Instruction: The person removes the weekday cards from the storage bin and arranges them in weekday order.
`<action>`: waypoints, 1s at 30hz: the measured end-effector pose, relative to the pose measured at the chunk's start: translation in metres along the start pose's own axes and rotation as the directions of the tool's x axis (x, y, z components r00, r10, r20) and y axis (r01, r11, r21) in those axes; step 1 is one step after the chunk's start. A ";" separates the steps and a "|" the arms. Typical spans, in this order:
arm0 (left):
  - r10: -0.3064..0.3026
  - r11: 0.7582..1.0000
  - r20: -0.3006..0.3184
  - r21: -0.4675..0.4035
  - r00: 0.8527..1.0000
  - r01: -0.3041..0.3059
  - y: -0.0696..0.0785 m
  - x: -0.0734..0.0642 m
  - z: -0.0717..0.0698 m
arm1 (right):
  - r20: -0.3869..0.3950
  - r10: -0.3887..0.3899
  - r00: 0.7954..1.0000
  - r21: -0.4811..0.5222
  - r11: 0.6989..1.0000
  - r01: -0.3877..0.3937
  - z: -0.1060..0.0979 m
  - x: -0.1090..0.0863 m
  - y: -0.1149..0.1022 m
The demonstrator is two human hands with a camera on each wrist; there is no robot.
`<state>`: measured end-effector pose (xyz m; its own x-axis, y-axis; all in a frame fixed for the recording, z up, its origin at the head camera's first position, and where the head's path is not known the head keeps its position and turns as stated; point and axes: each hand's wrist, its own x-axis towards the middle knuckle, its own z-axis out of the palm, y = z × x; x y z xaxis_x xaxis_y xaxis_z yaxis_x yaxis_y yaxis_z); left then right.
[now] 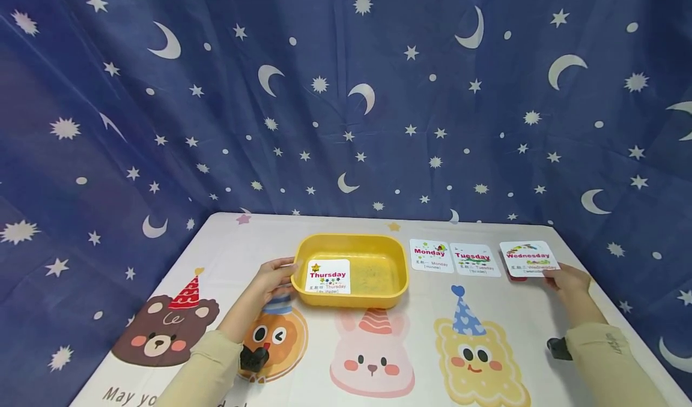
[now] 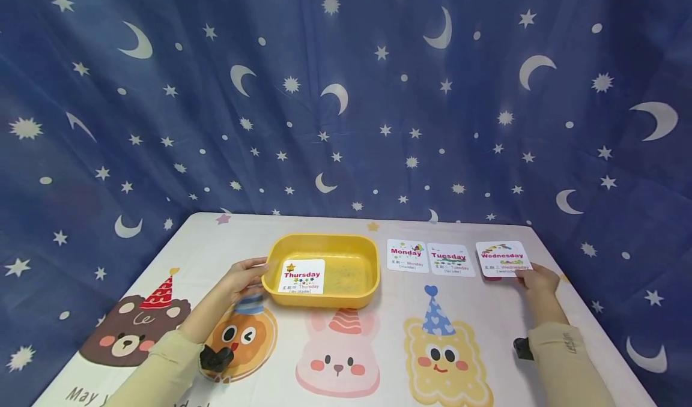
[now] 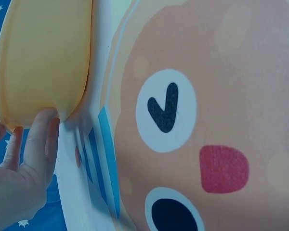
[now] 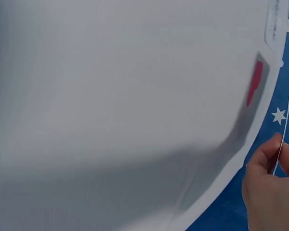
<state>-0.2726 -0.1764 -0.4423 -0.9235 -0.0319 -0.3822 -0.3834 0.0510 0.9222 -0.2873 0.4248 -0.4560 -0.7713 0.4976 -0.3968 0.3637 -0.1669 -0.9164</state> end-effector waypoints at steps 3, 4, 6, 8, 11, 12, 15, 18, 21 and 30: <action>-0.001 1.000 -0.005 0.000 1.000 0.001 -0.001 0.000 0.000 | -0.048 -0.037 0.998 0.018 0.999 0.038 0.003 0.011 0.008; 0.001 1.000 -0.003 0.000 1.000 -0.001 0.000 0.000 0.000 | -0.064 -0.041 0.997 0.005 0.999 0.041 0.004 0.012 0.010; 0.007 1.000 0.003 -0.002 1.000 -0.007 0.000 0.000 0.000 | -0.094 -0.044 0.995 -0.008 0.999 0.044 0.007 0.013 0.010; 0.011 1.000 0.004 -0.003 1.000 -0.011 0.000 -0.001 0.001 | -0.109 -0.044 0.993 -0.020 0.999 0.042 0.010 0.009 0.008; 0.010 1.000 0.002 0.003 1.000 -0.010 0.001 -0.001 0.001 | -0.125 -0.040 0.991 -0.074 0.997 0.031 0.015 -0.004 0.003; 0.008 1.000 0.000 0.005 1.000 -0.008 0.001 -0.001 0.001 | -0.132 -0.053 0.990 -0.116 0.992 0.038 0.016 -0.007 0.003; 0.004 1.000 -0.007 0.014 1.000 -0.004 0.000 -0.002 0.002 | -0.160 -0.119 0.980 -0.278 0.958 0.071 0.017 -0.006 0.008; 0.001 1.000 -0.010 0.014 1.000 -0.001 0.000 -0.002 0.002 | -0.177 -0.201 0.964 -0.457 0.884 0.100 0.017 0.000 0.013; -0.003 1.000 -0.013 0.010 1.000 0.003 0.000 -0.002 0.002 | -0.174 -0.270 0.947 -0.584 0.803 0.122 0.018 -0.001 0.015; 0.006 1.000 -0.005 0.009 1.000 -0.006 0.000 -0.003 0.002 | -0.164 -0.274 0.948 -0.737 0.672 0.067 0.026 -0.014 0.011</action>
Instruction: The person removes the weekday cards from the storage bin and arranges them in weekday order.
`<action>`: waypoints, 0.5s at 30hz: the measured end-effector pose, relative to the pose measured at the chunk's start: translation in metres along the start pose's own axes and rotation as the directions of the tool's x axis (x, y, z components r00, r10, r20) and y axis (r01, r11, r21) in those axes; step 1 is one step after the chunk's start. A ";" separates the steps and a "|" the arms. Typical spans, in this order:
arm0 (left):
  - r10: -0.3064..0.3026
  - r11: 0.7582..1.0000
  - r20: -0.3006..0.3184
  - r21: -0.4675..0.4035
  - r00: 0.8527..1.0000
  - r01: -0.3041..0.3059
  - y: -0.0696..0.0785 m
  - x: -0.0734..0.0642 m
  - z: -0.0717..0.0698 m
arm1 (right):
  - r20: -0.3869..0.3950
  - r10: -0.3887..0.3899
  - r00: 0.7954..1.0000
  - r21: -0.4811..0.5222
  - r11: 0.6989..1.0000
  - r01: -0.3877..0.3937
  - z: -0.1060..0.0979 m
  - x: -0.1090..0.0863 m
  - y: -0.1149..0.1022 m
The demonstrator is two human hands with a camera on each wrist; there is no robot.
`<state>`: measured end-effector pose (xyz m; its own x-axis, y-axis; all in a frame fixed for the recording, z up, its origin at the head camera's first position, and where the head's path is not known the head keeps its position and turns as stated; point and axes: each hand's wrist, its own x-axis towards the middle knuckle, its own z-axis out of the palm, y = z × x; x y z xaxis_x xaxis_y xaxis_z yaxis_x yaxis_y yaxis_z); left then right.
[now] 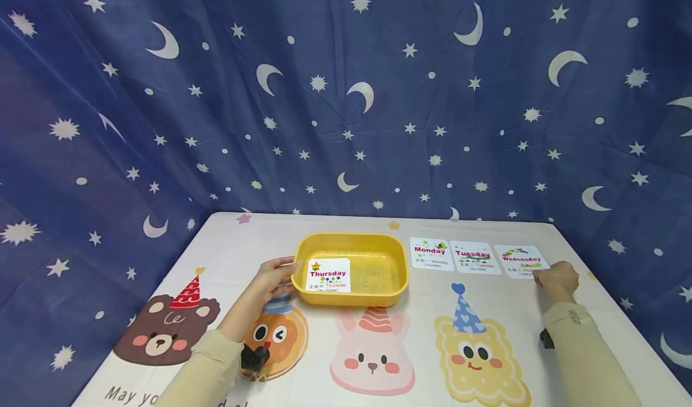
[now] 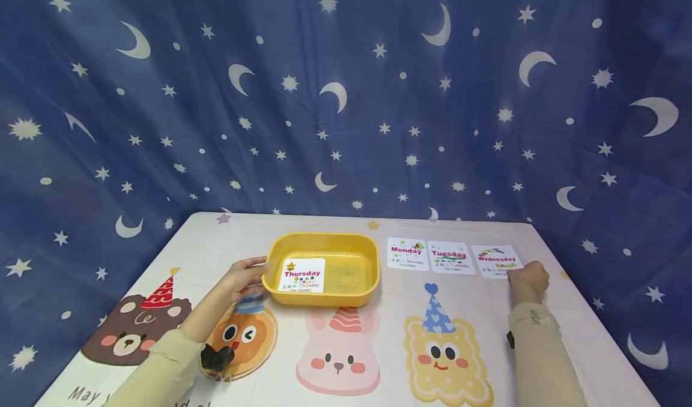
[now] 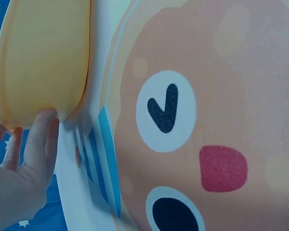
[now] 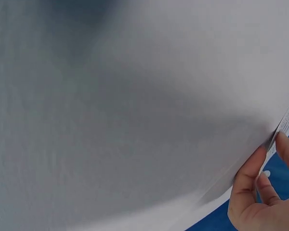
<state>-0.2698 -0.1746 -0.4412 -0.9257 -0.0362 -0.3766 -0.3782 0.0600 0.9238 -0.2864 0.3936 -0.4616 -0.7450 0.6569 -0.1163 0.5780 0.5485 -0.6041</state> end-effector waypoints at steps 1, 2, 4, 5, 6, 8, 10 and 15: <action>0.001 1.000 0.000 0.001 1.000 -0.001 0.000 0.000 0.000 | 0.008 0.001 1.000 -0.015 1.000 -0.001 0.000 0.000 0.000; 0.003 1.000 0.003 0.002 1.000 -0.003 0.000 0.000 0.000 | 0.016 0.002 1.000 -0.024 1.000 -0.002 0.001 -0.001 0.000; 0.001 1.000 0.001 0.002 1.000 -0.001 0.000 0.000 0.001 | 0.029 0.000 1.000 -0.048 0.999 0.001 0.002 0.000 0.001; 0.001 1.000 0.002 0.004 1.000 -0.001 0.000 0.000 0.001 | 0.032 0.000 0.999 -0.056 0.998 0.001 0.003 0.000 0.002; 0.001 1.000 0.002 0.005 1.000 -0.001 0.000 0.000 0.001 | 0.034 0.001 0.999 -0.065 0.998 0.001 0.003 0.001 0.002; 0.002 1.000 0.003 0.005 1.000 -0.002 0.000 0.000 0.001 | 0.036 -0.002 0.999 -0.079 0.997 0.004 0.004 0.002 0.003; 0.003 1.000 0.003 0.003 1.000 -0.003 0.000 0.000 0.001 | 0.037 -0.007 0.999 -0.090 0.996 0.011 0.005 0.004 0.003; 0.000 1.000 0.006 -0.007 1.000 0.000 0.000 0.000 0.000 | 0.052 -0.019 0.998 -0.118 0.993 0.025 0.007 0.007 0.002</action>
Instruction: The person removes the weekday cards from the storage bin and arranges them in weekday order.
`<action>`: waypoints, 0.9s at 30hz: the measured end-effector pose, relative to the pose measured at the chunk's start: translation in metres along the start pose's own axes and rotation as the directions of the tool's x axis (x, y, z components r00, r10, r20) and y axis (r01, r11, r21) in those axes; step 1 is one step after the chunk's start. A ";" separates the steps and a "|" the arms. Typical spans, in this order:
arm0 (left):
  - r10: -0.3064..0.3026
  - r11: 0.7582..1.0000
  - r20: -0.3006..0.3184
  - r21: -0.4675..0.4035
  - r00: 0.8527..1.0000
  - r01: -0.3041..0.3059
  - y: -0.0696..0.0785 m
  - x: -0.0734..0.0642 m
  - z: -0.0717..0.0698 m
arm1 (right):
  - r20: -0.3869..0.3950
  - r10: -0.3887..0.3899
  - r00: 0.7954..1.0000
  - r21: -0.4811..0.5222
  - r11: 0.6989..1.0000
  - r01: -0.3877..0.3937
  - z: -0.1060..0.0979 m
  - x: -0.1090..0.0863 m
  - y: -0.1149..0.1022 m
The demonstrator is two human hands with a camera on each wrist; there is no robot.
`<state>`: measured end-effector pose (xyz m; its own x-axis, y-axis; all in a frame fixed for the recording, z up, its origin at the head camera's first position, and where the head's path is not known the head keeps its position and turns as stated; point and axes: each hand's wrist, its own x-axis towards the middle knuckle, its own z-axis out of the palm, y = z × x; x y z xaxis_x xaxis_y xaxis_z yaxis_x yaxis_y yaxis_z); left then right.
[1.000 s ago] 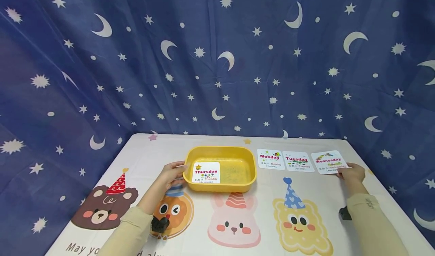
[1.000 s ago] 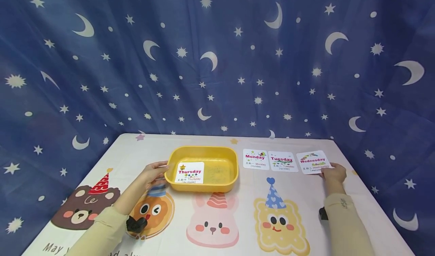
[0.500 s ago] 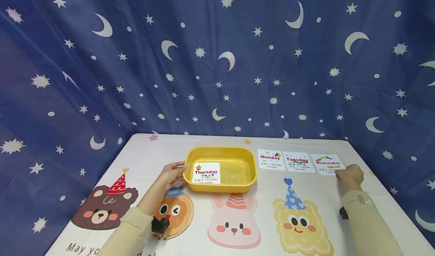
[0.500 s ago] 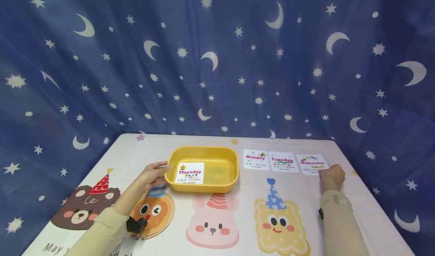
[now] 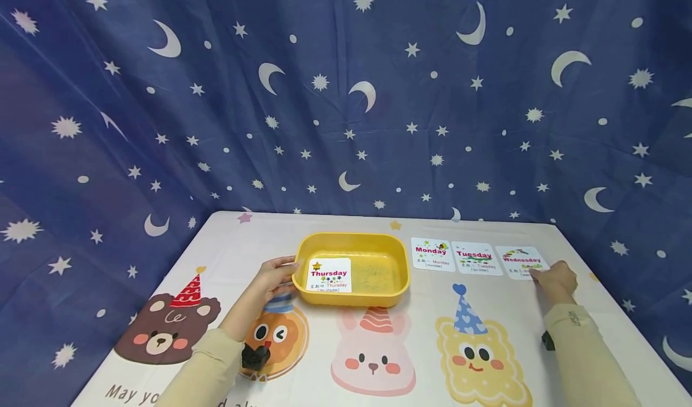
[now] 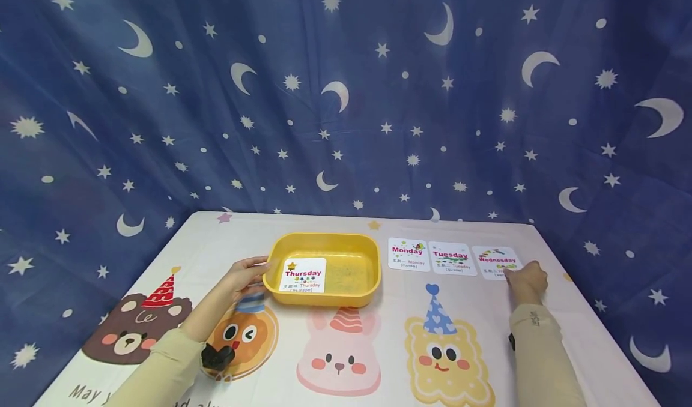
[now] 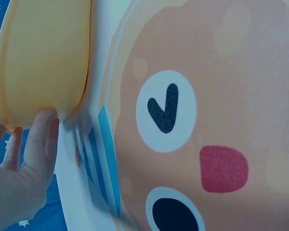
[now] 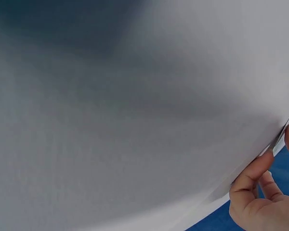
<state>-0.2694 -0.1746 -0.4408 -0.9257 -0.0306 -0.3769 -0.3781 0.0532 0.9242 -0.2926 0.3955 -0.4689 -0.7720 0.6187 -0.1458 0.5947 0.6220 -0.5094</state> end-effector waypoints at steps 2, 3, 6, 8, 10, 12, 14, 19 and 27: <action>-0.001 1.000 -0.003 0.000 1.000 0.001 0.000 0.000 0.000 | 0.007 0.001 1.000 -0.008 1.000 -0.001 0.000 0.000 0.000; -0.001 1.000 -0.004 0.001 1.000 0.001 0.000 0.000 -0.001 | 0.010 0.006 1.000 -0.008 1.000 -0.006 0.001 0.001 -0.001; -0.001 1.000 -0.006 0.005 1.000 0.001 0.000 0.000 -0.001 | 0.017 0.010 1.000 -0.017 1.000 -0.010 0.001 0.000 -0.001; 0.002 1.000 -0.005 0.006 1.000 -0.002 0.001 0.000 -0.001 | 0.023 0.006 1.000 -0.023 1.000 -0.005 0.000 0.000 -0.002; 0.007 1.000 -0.001 0.004 1.000 -0.007 0.001 0.000 -0.001 | 0.030 0.005 1.000 -0.033 0.999 -0.004 -0.001 0.000 -0.004; 0.012 1.000 0.001 0.000 1.000 -0.012 0.001 0.000 -0.002 | 0.043 0.002 0.999 -0.045 0.999 0.000 -0.001 -0.001 -0.006; 0.015 1.000 0.002 -0.001 1.000 -0.015 0.001 0.000 -0.002 | 0.052 0.008 0.999 -0.051 0.999 -0.005 -0.002 -0.001 -0.009; 0.013 1.000 0.005 0.001 1.000 -0.013 0.000 0.001 -0.001 | 0.068 0.022 0.997 -0.049 0.999 -0.019 -0.001 -0.003 -0.010; 0.008 1.000 0.000 0.006 1.000 -0.008 0.000 0.001 0.000 | 0.110 0.010 0.994 0.016 1.000 -0.012 -0.006 -0.006 -0.005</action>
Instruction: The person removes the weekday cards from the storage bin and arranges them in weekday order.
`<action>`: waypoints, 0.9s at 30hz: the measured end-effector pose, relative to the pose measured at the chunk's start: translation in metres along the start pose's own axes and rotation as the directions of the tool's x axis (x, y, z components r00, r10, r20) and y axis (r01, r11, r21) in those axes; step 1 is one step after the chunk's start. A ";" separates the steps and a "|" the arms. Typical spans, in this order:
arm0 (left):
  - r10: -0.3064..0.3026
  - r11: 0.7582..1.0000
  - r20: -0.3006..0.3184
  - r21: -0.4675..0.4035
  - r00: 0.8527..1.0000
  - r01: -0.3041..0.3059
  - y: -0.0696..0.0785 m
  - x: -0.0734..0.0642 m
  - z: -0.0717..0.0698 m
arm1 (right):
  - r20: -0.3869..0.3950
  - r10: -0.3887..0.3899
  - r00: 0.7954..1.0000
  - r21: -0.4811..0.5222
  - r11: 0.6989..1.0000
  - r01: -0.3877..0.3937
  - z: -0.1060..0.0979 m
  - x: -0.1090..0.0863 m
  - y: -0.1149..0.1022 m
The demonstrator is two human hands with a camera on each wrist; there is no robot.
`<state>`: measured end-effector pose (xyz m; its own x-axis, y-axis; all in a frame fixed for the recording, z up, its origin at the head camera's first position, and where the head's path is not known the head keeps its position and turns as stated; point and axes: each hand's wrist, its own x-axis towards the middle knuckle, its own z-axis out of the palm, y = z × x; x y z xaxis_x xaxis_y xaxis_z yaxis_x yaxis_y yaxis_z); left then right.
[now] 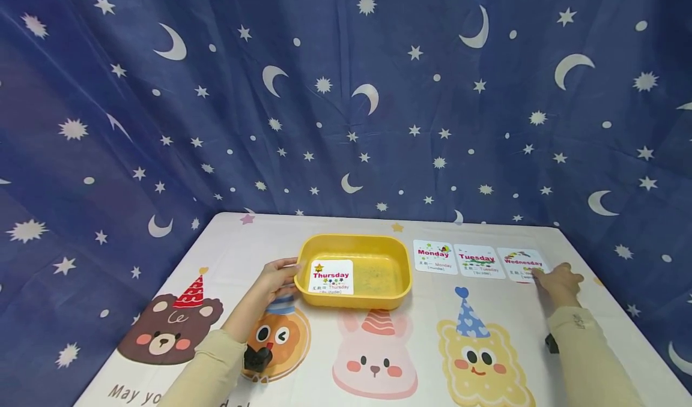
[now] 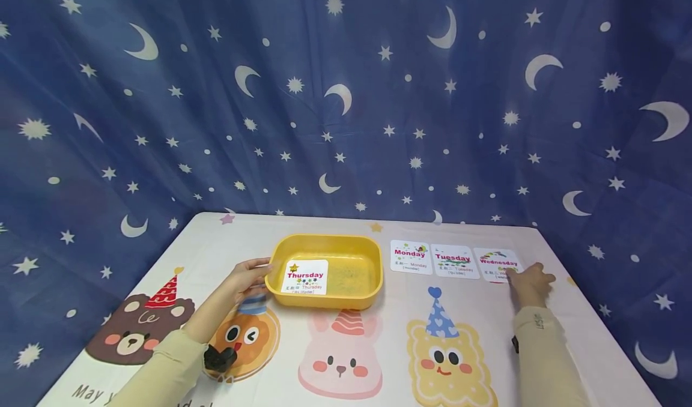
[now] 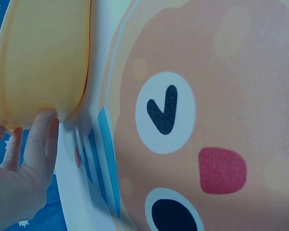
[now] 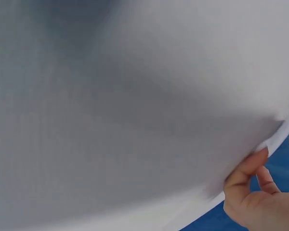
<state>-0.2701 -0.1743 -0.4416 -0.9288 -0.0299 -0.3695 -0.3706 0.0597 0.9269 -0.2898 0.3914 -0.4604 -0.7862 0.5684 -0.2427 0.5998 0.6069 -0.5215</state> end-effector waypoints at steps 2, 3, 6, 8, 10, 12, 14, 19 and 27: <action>0.001 1.000 -0.004 -0.001 1.000 -0.001 0.000 -0.001 0.000 | 0.012 -0.015 1.000 0.022 1.000 0.014 -0.003 0.001 0.003; 0.001 1.000 -0.004 0.002 1.000 -0.001 0.000 -0.001 0.000 | 0.017 -0.021 1.000 0.040 0.999 0.021 -0.003 0.002 0.005; 0.004 1.000 -0.007 0.005 1.000 -0.004 0.000 -0.002 -0.001 | 0.000 -0.052 0.999 0.105 0.993 0.052 -0.003 0.003 0.008; 0.004 1.000 -0.007 0.009 1.000 -0.004 -0.001 -0.002 -0.002 | -0.025 -0.058 0.998 0.154 0.986 0.061 -0.002 0.002 0.010; 0.004 1.000 -0.010 0.013 1.000 -0.004 -0.001 -0.001 -0.002 | -0.053 -0.063 0.997 0.199 0.977 0.073 -0.002 -0.002 0.009; 0.003 1.000 -0.008 0.020 1.000 -0.003 -0.001 0.001 -0.001 | -0.070 -0.074 0.995 0.230 0.969 0.088 -0.004 -0.005 0.006; 0.003 1.000 -0.013 0.023 1.000 -0.003 0.001 0.000 -0.001 | -0.080 -0.116 0.990 0.248 0.960 0.132 -0.005 -0.009 0.002; 0.004 1.000 -0.006 0.023 1.000 -0.004 0.003 -0.001 0.000 | -0.067 -0.205 0.977 0.275 0.937 0.215 -0.005 -0.018 -0.007; 0.007 1.000 -0.011 0.014 1.000 -0.007 0.000 0.000 0.002 | -0.052 -0.249 0.967 0.375 0.893 0.250 0.005 -0.035 -0.019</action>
<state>-0.2702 -0.1722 -0.4421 -0.9314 -0.0409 -0.3617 -0.3639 0.0742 0.9285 -0.2748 0.3573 -0.4459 -0.9021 0.4270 -0.0625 0.2829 0.4757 -0.8329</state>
